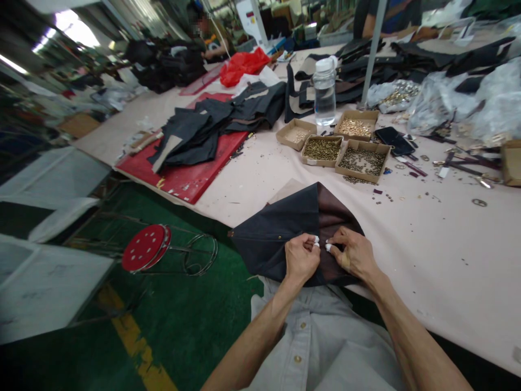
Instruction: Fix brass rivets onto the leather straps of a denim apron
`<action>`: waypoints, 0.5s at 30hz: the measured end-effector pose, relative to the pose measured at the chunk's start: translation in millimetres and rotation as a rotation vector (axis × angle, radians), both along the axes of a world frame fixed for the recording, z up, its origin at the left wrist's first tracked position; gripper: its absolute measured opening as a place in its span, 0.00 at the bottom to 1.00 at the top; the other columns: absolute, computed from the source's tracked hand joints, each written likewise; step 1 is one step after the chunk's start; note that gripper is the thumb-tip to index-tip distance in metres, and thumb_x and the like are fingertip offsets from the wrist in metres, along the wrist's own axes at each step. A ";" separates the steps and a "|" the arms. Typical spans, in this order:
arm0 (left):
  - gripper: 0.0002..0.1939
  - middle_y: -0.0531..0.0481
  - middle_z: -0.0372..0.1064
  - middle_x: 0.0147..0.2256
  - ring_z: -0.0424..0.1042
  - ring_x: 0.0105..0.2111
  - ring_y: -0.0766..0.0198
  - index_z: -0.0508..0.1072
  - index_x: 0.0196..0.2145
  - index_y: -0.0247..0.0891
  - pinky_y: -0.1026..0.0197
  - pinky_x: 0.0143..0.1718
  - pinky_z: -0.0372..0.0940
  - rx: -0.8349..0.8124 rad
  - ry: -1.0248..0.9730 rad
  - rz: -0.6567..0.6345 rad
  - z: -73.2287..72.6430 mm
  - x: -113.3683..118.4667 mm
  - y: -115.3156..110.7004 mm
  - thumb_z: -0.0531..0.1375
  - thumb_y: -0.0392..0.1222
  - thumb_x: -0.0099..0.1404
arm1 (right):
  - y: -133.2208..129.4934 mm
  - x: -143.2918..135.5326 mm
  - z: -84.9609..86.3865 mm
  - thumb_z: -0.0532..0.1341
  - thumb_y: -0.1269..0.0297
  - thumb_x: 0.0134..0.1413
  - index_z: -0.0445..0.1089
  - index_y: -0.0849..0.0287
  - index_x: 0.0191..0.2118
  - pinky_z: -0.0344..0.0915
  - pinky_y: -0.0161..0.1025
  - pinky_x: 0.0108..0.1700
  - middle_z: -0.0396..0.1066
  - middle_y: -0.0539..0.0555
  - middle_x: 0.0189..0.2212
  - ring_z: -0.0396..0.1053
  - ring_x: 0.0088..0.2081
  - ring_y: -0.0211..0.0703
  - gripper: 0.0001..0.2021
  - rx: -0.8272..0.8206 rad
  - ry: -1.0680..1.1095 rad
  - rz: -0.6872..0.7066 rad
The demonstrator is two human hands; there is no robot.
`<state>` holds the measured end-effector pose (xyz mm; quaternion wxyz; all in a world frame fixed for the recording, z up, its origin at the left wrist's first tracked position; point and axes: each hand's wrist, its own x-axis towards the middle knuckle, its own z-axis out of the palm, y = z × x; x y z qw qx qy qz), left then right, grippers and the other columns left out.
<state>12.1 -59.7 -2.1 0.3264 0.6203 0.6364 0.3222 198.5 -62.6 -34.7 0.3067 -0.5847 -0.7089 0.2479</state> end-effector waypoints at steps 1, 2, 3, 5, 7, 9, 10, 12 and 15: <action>0.11 0.48 0.79 0.30 0.78 0.29 0.60 0.80 0.35 0.40 0.61 0.37 0.70 -0.006 -0.002 -0.002 1.0 -0.9 1.6 0.60 0.34 0.57 | 1.3 -0.7 0.2 0.66 0.58 0.55 0.80 0.49 0.36 0.62 0.39 0.33 0.74 0.51 0.32 0.70 0.32 0.43 0.06 -0.027 0.011 -0.016; 0.10 0.47 0.80 0.31 0.78 0.30 0.59 0.81 0.35 0.40 0.61 0.37 0.71 -0.018 -0.006 0.000 1.9 -1.7 3.9 0.60 0.34 0.57 | 2.5 -1.8 0.3 0.66 0.58 0.54 0.80 0.49 0.35 0.62 0.38 0.32 0.75 0.50 0.32 0.70 0.31 0.42 0.06 -0.053 0.020 -0.034; 0.10 0.46 0.80 0.31 0.78 0.30 0.59 0.82 0.34 0.39 0.60 0.37 0.71 -0.036 -0.007 0.003 2.5 -2.3 6.8 0.61 0.34 0.56 | 3.6 -3.4 0.3 0.67 0.57 0.53 0.80 0.49 0.34 0.62 0.38 0.31 0.75 0.50 0.32 0.70 0.30 0.42 0.05 -0.077 0.028 -0.053; 0.10 0.45 0.80 0.30 0.79 0.30 0.57 0.82 0.32 0.39 0.59 0.36 0.71 -0.074 0.012 0.011 3.5 -2.6 13.2 0.62 0.34 0.53 | 5.4 -7.4 0.3 0.67 0.58 0.51 0.79 0.49 0.32 0.60 0.37 0.28 0.76 0.49 0.31 0.69 0.27 0.41 0.05 -0.104 0.047 -0.100; 0.10 0.43 0.80 0.29 0.79 0.30 0.54 0.83 0.30 0.38 0.58 0.37 0.71 -0.090 0.054 0.013 4.0 -1.4 19.0 0.63 0.33 0.51 | 7.2 -11.7 0.7 0.66 0.59 0.51 0.78 0.51 0.30 0.59 0.37 0.25 0.76 0.50 0.27 0.68 0.25 0.40 0.05 -0.114 0.085 -0.136; 0.10 0.42 0.80 0.29 0.79 0.30 0.52 0.83 0.29 0.38 0.57 0.38 0.71 -0.079 0.106 0.010 4.1 0.6 22.5 0.63 0.32 0.49 | 9.4 -14.5 2.2 0.65 0.61 0.52 0.76 0.53 0.27 0.60 0.37 0.23 0.74 0.51 0.24 0.68 0.24 0.41 0.06 -0.124 0.149 -0.132; 0.10 0.41 0.80 0.29 0.79 0.31 0.52 0.83 0.29 0.38 0.57 0.38 0.71 -0.066 0.130 0.006 4.2 1.4 23.6 0.63 0.33 0.49 | 10.8 -15.1 3.5 0.64 0.61 0.52 0.75 0.53 0.26 0.61 0.37 0.23 0.74 0.51 0.23 0.69 0.23 0.42 0.07 -0.137 0.180 -0.104; 0.10 0.40 0.80 0.29 0.79 0.31 0.51 0.83 0.29 0.38 0.56 0.38 0.71 -0.045 0.168 -0.006 4.6 1.8 25.1 0.62 0.33 0.50 | 13.3 -15.2 7.3 0.64 0.61 0.55 0.74 0.54 0.25 0.65 0.39 0.23 0.72 0.52 0.22 0.70 0.24 0.43 0.09 -0.166 0.222 -0.033; 0.11 0.40 0.80 0.30 0.79 0.31 0.51 0.83 0.29 0.38 0.57 0.35 0.71 -0.049 0.195 -0.054 6.5 -1.4 29.5 0.61 0.33 0.50 | 14.8 -16.0 14.4 0.64 0.58 0.60 0.75 0.54 0.29 0.70 0.40 0.28 0.73 0.53 0.24 0.71 0.27 0.45 0.10 -0.190 0.235 0.014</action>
